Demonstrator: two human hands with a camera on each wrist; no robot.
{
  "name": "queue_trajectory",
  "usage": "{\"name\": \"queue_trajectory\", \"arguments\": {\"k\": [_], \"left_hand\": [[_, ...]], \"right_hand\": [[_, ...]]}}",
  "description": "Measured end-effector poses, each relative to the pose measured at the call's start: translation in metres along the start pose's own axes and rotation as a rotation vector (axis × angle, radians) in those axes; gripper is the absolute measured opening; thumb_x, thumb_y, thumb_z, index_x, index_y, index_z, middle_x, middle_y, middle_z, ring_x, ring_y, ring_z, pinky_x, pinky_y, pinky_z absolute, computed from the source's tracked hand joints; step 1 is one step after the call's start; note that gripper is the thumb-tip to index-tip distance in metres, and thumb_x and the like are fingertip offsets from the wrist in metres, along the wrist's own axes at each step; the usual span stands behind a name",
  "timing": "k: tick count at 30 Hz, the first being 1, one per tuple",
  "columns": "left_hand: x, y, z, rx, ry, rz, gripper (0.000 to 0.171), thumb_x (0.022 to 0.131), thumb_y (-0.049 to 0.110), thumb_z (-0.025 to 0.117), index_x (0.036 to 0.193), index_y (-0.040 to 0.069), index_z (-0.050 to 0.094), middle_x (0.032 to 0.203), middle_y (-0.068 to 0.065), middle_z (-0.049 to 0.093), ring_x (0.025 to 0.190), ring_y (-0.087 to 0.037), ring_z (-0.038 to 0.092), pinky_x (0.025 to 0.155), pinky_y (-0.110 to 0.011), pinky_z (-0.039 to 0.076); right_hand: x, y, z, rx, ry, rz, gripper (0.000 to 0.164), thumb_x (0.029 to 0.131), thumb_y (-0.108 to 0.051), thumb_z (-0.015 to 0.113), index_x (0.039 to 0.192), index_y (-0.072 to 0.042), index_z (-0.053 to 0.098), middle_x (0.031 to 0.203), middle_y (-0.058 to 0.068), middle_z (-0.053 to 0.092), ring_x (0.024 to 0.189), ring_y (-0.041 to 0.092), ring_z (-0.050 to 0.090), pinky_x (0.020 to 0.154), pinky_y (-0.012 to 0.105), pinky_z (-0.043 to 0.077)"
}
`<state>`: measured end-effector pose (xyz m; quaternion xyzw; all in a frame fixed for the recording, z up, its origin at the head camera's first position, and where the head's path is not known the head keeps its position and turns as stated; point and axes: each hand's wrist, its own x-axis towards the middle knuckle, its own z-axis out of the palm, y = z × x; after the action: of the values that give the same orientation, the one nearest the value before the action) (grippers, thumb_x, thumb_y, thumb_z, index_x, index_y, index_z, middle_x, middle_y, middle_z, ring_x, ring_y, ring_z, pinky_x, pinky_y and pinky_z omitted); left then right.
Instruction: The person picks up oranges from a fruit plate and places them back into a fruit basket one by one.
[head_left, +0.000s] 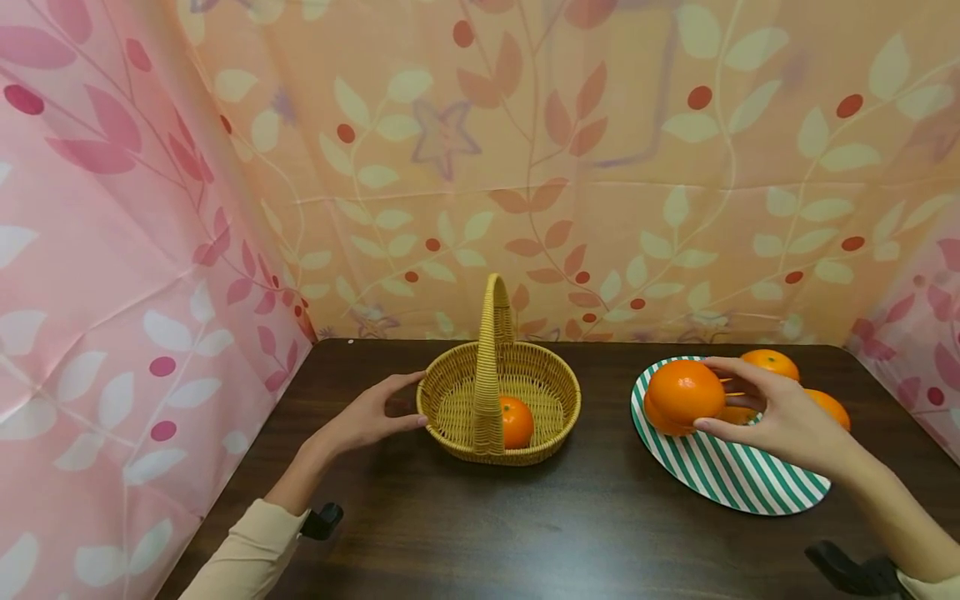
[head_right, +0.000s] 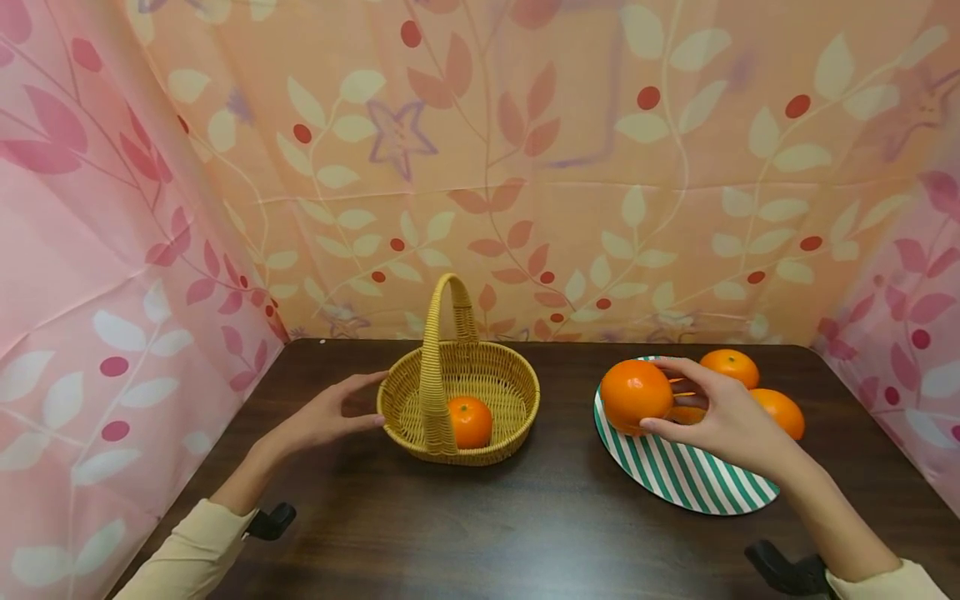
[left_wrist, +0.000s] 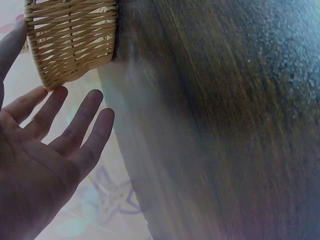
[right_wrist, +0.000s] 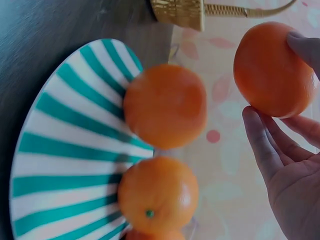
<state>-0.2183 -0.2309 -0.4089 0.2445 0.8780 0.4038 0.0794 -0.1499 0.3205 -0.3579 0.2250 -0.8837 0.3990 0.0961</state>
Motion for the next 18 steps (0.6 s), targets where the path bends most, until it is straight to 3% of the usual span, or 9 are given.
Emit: {"name": "queue_trajectory", "arguments": {"k": [5, 18], "left_hand": [[0.000, -0.001, 0.000, 0.002, 0.002, -0.005, 0.075, 0.092, 0.029, 0.079, 0.154, 0.005, 0.043, 0.150, -0.021, 0.044, 0.123, -0.047, 0.053, 0.095, -0.056, 0.051], [0.001, -0.003, 0.000, -0.010, 0.007, -0.005, 0.074, 0.091, 0.028, 0.080, 0.153, 0.005, 0.045, 0.149, -0.020, 0.046, 0.118, -0.046, 0.059, 0.086, -0.045, 0.057]], "right_hand": [[0.016, -0.005, 0.012, -0.007, -0.023, -0.030, 0.066, 0.081, -0.011, 0.088, 0.139, -0.009, 0.057, 0.127, 0.008, 0.062, 0.106, 0.004, 0.062, 0.086, 0.013, 0.050], [0.061, -0.021, 0.041, 0.081, -0.089, -0.067, 0.068, 0.084, -0.019, 0.087, 0.143, -0.010, 0.056, 0.129, 0.006, 0.063, 0.107, 0.019, 0.065, 0.088, 0.023, 0.054]]}}
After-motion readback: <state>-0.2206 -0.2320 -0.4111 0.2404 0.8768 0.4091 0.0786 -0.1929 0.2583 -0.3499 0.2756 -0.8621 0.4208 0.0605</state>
